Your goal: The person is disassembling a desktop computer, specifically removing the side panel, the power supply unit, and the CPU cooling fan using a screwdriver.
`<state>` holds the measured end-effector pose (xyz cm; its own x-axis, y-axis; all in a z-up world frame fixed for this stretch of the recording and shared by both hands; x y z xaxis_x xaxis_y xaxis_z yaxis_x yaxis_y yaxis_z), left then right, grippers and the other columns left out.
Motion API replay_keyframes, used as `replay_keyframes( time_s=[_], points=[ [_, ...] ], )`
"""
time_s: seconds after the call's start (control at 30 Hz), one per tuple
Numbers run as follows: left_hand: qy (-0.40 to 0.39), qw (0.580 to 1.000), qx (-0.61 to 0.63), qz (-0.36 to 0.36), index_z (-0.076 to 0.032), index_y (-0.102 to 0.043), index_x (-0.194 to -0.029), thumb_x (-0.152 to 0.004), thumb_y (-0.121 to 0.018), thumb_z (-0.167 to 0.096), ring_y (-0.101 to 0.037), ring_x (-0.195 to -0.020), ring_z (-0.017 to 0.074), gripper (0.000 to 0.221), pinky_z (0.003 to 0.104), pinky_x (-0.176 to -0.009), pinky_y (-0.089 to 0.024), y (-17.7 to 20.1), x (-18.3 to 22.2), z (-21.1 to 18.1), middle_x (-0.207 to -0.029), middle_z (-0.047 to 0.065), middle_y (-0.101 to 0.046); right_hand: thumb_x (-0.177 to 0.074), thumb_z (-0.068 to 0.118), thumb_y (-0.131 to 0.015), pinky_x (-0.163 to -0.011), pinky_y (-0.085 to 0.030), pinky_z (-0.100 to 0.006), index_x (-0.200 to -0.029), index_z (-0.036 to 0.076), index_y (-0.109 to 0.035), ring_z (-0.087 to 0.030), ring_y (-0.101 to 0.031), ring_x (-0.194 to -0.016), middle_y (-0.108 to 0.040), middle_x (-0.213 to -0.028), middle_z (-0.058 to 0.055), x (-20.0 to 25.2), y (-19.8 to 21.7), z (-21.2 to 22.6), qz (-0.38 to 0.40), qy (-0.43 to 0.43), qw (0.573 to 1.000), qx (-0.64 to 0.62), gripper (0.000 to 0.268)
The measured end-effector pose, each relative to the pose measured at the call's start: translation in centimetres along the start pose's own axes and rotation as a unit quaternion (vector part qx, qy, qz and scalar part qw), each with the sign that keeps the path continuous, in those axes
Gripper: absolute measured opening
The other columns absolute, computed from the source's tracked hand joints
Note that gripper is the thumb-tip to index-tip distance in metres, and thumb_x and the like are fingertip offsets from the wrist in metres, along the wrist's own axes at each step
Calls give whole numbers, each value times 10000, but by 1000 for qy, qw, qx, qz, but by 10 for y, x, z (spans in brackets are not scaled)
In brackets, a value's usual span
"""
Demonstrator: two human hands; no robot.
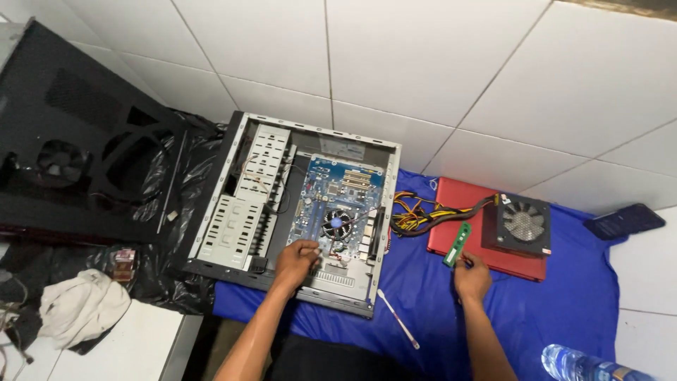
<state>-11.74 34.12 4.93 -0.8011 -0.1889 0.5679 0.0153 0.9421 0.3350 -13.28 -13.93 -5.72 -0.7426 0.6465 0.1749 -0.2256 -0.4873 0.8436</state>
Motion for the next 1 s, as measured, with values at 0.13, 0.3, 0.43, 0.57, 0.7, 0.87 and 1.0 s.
replay_keyframes(
  time_s=[0.13,0.3,0.43,0.57,0.7,0.87,1.0],
  points=[
    [26,999,-26,3,-151,-769,-1048,-874,-669,-36,-748,-799,134,232,264,-801,-588,-4,12,-49,-957,11,-817,-839,244,-752,-1073,-436,-407,-1168,91,-754,-379,-604,-1161,-741,-1239,-115,18,-8,-10,-98,175,980,-9,363],
    [-65,989,-132,11,-180,-694,-1243,-964,-670,-127,-706,-1082,221,284,374,-1008,-580,-34,-16,-67,-1244,67,-711,-836,188,-741,-1051,-459,-403,-1210,152,-727,-323,-576,-1126,-662,-1119,-166,73,-9,17,-57,161,984,-52,376],
    [-157,944,-291,20,-234,-659,-1324,-957,-690,-167,-549,-1253,384,374,550,-960,-591,-58,-46,-71,-1311,193,-572,-849,152,-738,-966,-528,-344,-1144,201,-762,-215,-703,-877,-635,-1124,-105,110,-11,51,33,163,978,-126,301],
    [-155,916,-365,58,-168,-659,-1202,-924,-719,-102,-542,-1160,359,292,497,-820,-625,-70,-73,-49,-1249,163,-511,-903,218,-693,-858,-559,-307,-1093,200,-777,-164,-742,-862,-797,-1012,-22,145,-10,85,119,182,963,-160,209],
    [-217,922,-320,26,-143,-699,-1016,-960,-641,-124,-456,-1256,379,83,554,-809,-573,-76,-94,-36,-1187,152,-563,-859,249,-675,-833,-550,-369,-1062,222,-754,-229,-743,-909,-770,-1014,-25,163,-43,71,218,199,953,-64,219],
    [-216,944,-245,37,-112,-741,-852,-908,-691,-18,-307,-1531,376,120,456,-1226,-370,-67,-87,-52,-1239,150,-660,-783,195,-750,-962,-535,-449,-1141,184,-691,-323,-679,-1067,-665,-1175,-101,175,-86,3,266,254,926,86,363],
    [-162,958,-236,28,-164,-756,-928,-972,-639,-111,-664,-1112,309,136,456,-941,-573,-59,-90,-58,-1166,96,-697,-830,119,-668,-866,-543,-459,-1013,185,-644,-306,-690,-1003,-692,-1058,-66,181,-66,-5,330,216,915,87,196]
  ],
)
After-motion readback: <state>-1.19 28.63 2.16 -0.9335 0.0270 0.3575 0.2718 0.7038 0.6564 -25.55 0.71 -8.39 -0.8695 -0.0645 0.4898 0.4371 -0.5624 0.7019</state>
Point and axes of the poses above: each hand's wrist, its own x-axis away from the middle knuckle, its own y-axis out of the back of the hand, z = x × y, the point moved 3 cm from there along -x, towards the middle knuckle
